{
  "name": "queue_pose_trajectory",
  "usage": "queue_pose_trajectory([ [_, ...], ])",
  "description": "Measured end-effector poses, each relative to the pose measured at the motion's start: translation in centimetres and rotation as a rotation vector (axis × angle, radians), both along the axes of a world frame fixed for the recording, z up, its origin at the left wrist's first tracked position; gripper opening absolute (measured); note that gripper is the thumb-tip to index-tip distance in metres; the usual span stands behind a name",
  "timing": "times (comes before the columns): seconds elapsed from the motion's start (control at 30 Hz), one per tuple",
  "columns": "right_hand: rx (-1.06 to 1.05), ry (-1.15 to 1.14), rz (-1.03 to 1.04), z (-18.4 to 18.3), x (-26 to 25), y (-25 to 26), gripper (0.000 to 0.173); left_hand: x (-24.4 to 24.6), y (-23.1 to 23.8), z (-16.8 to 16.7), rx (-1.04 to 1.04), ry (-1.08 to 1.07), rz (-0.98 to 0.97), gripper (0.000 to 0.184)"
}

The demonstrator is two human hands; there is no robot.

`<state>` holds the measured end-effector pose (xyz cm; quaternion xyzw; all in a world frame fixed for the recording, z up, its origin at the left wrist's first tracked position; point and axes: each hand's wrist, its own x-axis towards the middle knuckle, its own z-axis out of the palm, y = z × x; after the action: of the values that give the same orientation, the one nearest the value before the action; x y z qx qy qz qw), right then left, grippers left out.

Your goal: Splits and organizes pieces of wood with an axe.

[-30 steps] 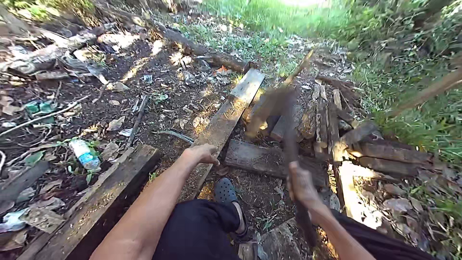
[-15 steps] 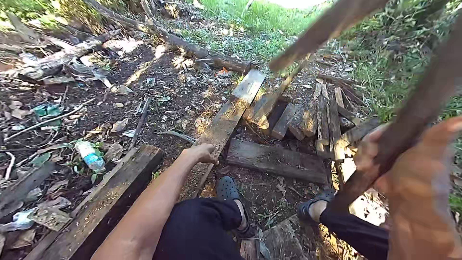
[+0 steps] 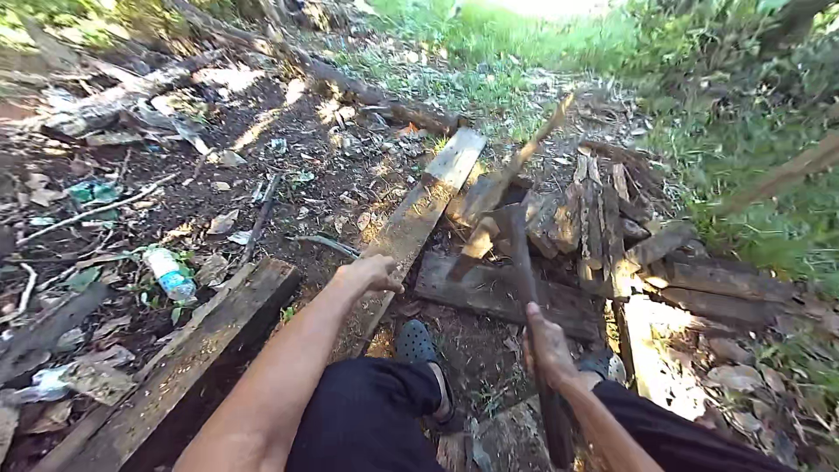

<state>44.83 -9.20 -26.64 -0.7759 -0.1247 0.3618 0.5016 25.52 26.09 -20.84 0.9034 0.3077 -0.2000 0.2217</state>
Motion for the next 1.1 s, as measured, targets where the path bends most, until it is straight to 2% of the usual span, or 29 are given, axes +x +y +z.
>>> queue_pose_trajectory([
  [0.1,0.067,0.128,-0.111,5.1,-0.3,-1.1,0.076,-1.2,-0.7,-0.8,0.012,-0.012,-0.023,0.064],
  [0.2,0.196,0.064,-0.150,10.0,1.2,-1.5,0.084,-1.3,0.3,-1.2,-0.010,0.033,-0.037,0.069],
  [0.27,0.375,-0.038,-0.112,13.9,2.1,-2.0,0.092,-1.3,0.5,-0.7,-0.059,0.098,-0.041,0.071],
  [0.37,0.661,-0.315,-0.037,19.4,4.1,-2.2,0.077,-0.5,0.6,-0.6,-0.072,0.135,-0.049,0.067],
  [0.47,0.877,-0.477,0.050,22.2,7.8,-1.4,0.063,0.3,0.6,-1.3,-0.093,0.099,-0.089,0.066],
  [0.53,0.891,-0.548,0.113,22.0,9.0,-1.0,0.061,0.7,0.1,-0.7,-0.124,0.122,-0.095,0.070],
  [0.6,0.682,-0.476,0.111,19.1,6.6,-1.1,0.066,0.8,0.2,-0.9,-0.108,0.136,-0.103,0.073],
  [0.67,0.302,-0.262,0.092,11.7,4.5,-0.8,0.071,0.8,0.4,-1.0,-0.078,0.138,-0.114,0.071],
  [0.73,-0.074,-0.141,0.176,2.8,3.5,-0.3,0.078,0.5,0.1,-1.4,-0.015,0.113,-0.097,0.064],
  [0.77,-0.153,-0.140,0.214,-0.6,2.9,-0.6,0.082,0.3,-0.2,-1.4,0.006,0.098,-0.082,0.062],
  [0.8,-0.150,-0.157,0.211,-2.2,2.4,-0.5,0.084,0.3,-0.4,-0.7,0.023,0.085,-0.064,0.061],
  [0.87,-0.084,-0.113,0.151,-1.1,1.7,-0.3,0.082,0.1,-0.5,0.8,0.012,0.043,-0.028,0.063],
  [0.97,-0.029,0.064,0.022,3.4,0.6,-1.0,0.080,-1.0,-0.8,0.1,-0.001,-0.013,-0.050,0.066],
  [1.1,0.124,-0.059,-0.028,10.4,1.8,-1.9,0.085,-1.2,-0.1,-0.5,-0.008,0.005,-0.049,0.065],
])
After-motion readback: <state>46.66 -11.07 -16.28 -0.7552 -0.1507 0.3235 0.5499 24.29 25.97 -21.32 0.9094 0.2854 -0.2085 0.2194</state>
